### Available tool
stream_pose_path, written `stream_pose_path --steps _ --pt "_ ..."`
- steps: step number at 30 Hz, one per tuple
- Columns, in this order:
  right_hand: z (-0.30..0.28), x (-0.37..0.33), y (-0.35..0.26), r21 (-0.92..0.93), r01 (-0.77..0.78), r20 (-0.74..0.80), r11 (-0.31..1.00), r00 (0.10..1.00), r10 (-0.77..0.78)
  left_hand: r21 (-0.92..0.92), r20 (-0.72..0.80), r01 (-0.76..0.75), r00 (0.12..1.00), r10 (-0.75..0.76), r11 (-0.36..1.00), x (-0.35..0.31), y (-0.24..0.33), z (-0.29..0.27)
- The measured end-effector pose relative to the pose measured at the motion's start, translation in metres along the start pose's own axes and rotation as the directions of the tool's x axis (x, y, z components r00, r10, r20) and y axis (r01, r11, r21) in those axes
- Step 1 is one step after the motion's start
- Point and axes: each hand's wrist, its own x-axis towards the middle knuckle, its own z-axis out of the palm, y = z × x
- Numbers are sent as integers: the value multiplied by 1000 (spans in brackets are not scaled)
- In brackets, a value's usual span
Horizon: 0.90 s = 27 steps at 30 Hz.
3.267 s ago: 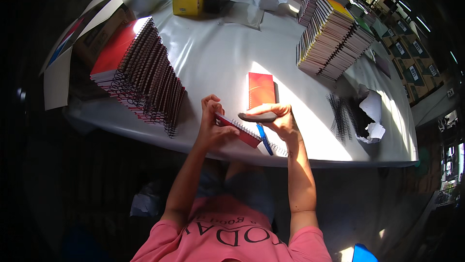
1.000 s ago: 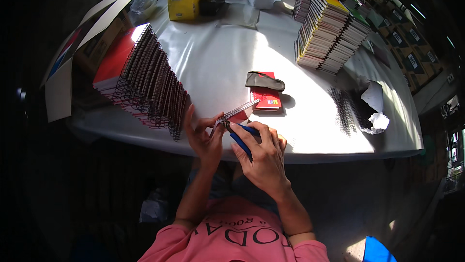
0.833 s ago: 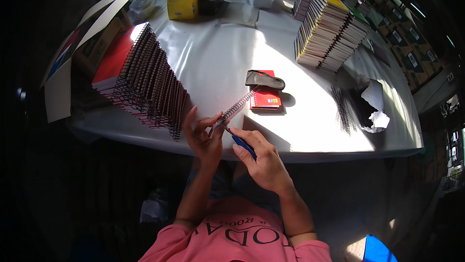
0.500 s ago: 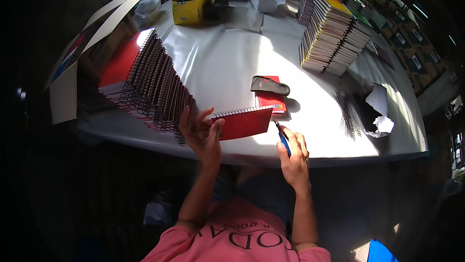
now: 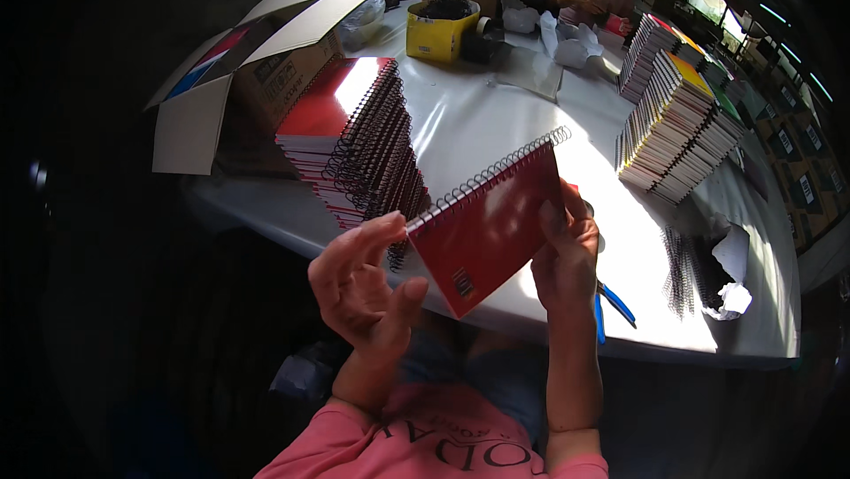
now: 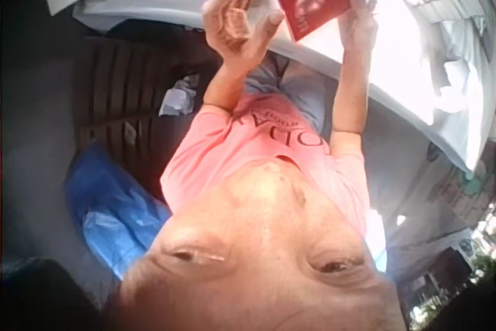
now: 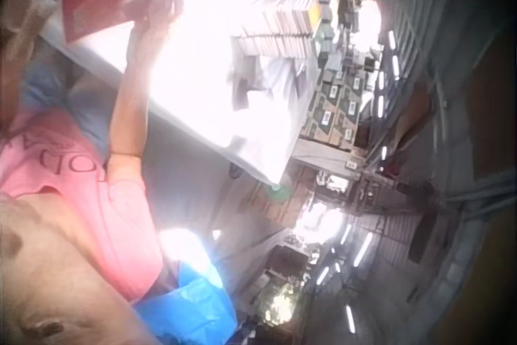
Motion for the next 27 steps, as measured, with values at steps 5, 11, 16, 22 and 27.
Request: stream_pose_path --steps 5,11,16,22,27 --pt "82 88 -19 -138 110 174 984 981 -86 398 -222 37 973 57 917 58 -11 -53" --pt "135 158 17 -558 31 240 830 963 125 214 -93 206 977 -190 955 79 -66 -80" --pt "150 172 48 -891 388 392 236 919 -31 38 -129 295 949 -288 955 81 -75 -80" --pt "146 144 30 -758 606 493 239 774 -399 65 -177 255 954 -240 965 82 -74 -82" --pt "113 -35 -98 114 921 291 372 328 -899 465 -174 6 981 85 886 80 -70 -65"
